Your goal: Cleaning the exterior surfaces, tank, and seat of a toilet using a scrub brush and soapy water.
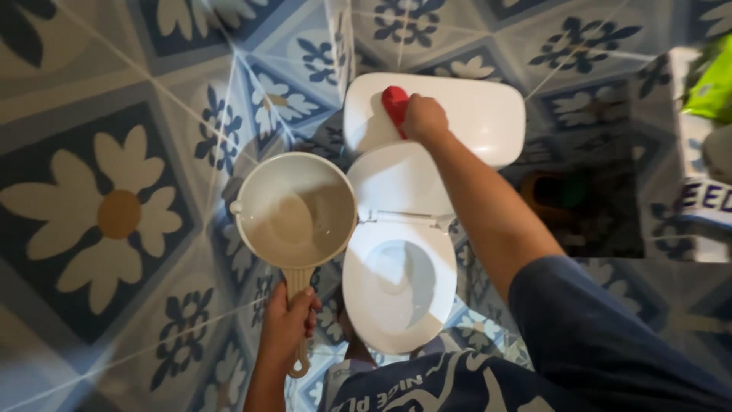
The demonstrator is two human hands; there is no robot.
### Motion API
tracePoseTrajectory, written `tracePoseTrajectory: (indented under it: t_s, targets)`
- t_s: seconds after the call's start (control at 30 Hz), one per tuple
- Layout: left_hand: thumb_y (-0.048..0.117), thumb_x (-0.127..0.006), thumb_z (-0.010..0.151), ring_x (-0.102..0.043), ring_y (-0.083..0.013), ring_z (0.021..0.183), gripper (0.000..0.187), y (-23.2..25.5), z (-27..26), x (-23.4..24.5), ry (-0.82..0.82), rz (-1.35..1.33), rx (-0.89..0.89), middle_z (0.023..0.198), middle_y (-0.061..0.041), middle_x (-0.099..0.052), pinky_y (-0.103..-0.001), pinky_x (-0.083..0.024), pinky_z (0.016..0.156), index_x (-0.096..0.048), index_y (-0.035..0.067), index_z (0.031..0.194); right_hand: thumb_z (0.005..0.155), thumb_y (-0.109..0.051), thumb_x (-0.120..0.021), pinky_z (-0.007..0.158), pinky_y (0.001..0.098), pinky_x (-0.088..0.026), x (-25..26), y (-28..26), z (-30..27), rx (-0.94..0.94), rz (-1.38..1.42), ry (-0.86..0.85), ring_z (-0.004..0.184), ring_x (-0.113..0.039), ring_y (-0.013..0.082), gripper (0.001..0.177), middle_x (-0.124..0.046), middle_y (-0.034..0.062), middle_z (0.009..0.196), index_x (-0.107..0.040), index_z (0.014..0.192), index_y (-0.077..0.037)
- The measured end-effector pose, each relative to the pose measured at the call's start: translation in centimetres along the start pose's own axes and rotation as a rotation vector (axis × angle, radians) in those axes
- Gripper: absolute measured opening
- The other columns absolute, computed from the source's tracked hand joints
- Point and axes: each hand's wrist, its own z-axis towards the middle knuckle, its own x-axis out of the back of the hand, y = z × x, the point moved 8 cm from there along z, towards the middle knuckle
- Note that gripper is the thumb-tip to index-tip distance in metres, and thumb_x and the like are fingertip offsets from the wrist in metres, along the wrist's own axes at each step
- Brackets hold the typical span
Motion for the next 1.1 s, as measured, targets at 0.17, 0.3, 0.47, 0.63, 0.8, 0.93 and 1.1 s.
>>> tracePoseTrajectory:
  t_s: [0.17,0.3,0.47,0.63,0.8,0.93,1.1]
  targets:
    - [0.018,-0.060,0.096,-0.053,-0.0104,0.051,0.016,1.7,0.7,1.6,-0.033,0.012,0.054,0.074,-0.005,-0.064,-0.028,-0.043,0.043,-0.057,0.007,0.107,0.060,-0.013,-0.090,0.081,0.0384,-0.058,2.1,3.5,-2.1,-0.072,0.375,0.182,0.089,-0.074,0.0290,0.045,-0.077,0.0143,0.098,-0.075,0.102,-0.009]
    - [0.018,-0.060,0.095,-0.050,-0.0087,0.050,0.017,2.5,2.5,1.6,-0.109,-0.003,0.013,0.072,-0.002,-0.061,-0.025,-0.041,0.043,-0.056,0.012,0.111,0.081,-0.004,-0.091,0.080,0.0335,-0.058,7.8,8.6,-9.4,0.128,0.560,0.641,0.089,-0.075,0.0197,0.035,-0.078,0.0102,0.099,-0.072,0.110,-0.003]
    - [0.018,-0.065,0.095,-0.051,-0.0084,0.051,0.017,2.1,5.2,-0.8,-0.305,0.182,0.023,0.070,-0.001,-0.060,-0.025,-0.041,0.043,-0.055,0.009,0.107,0.086,0.004,-0.086,0.084,0.0332,-0.059,8.3,15.5,-26.2,-0.022,0.560,0.810,0.092,-0.072,0.0206,0.038,-0.073,0.0124,0.103,-0.065,0.117,0.002]
    - [0.020,-0.066,0.097,-0.052,-0.0084,0.049,0.022,-3.5,6.1,-6.6,-0.617,0.310,0.016,0.069,-0.002,-0.061,-0.026,-0.039,0.041,-0.051,0.007,0.104,0.092,-0.007,-0.079,0.082,0.0308,-0.058,-4.0,22.8,-44.5,-0.421,1.034,0.724,0.091,-0.069,0.0146,0.032,-0.073,0.0051,0.105,-0.063,0.119,-0.001]
    - [0.025,-0.065,0.095,-0.052,-0.0092,0.048,0.027,-8.9,1.4,-12.7,-0.779,0.703,0.116,0.071,-0.003,-0.061,-0.027,-0.042,0.041,-0.055,0.006,0.112,0.095,-0.019,-0.072,0.060,0.0322,-0.053,-25.1,27.0,-67.8,-1.183,1.276,0.357,0.069,-0.067,0.0167,0.025,-0.072,0.0071,0.086,-0.071,0.110,0.001]
    - [0.026,-0.065,0.095,-0.052,-0.0105,0.048,0.031,-14.2,-3.4,-17.2,-0.892,0.887,0.143,0.071,-0.003,-0.062,-0.028,-0.043,0.042,-0.055,0.005,0.116,0.094,-0.019,-0.072,0.057,0.0348,-0.053,-30.9,25.0,-82.8,-1.455,1.355,0.376,0.066,-0.067,0.0197,0.026,-0.072,0.0098,0.083,-0.070,0.107,0.003]
    - [0.028,-0.063,0.097,-0.058,-0.0122,0.050,0.032,-24.2,-10.1,-22.7,-1.065,1.160,-0.002,0.075,-0.005,-0.069,-0.029,-0.047,0.044,-0.058,0.004,0.118,0.095,-0.016,-0.067,0.058,0.0390,-0.054,-41.3,24.4,-100.4,-1.610,1.669,0.661,0.067,-0.065,0.0205,0.013,-0.068,0.0057,0.080,-0.067,0.098,-0.004]
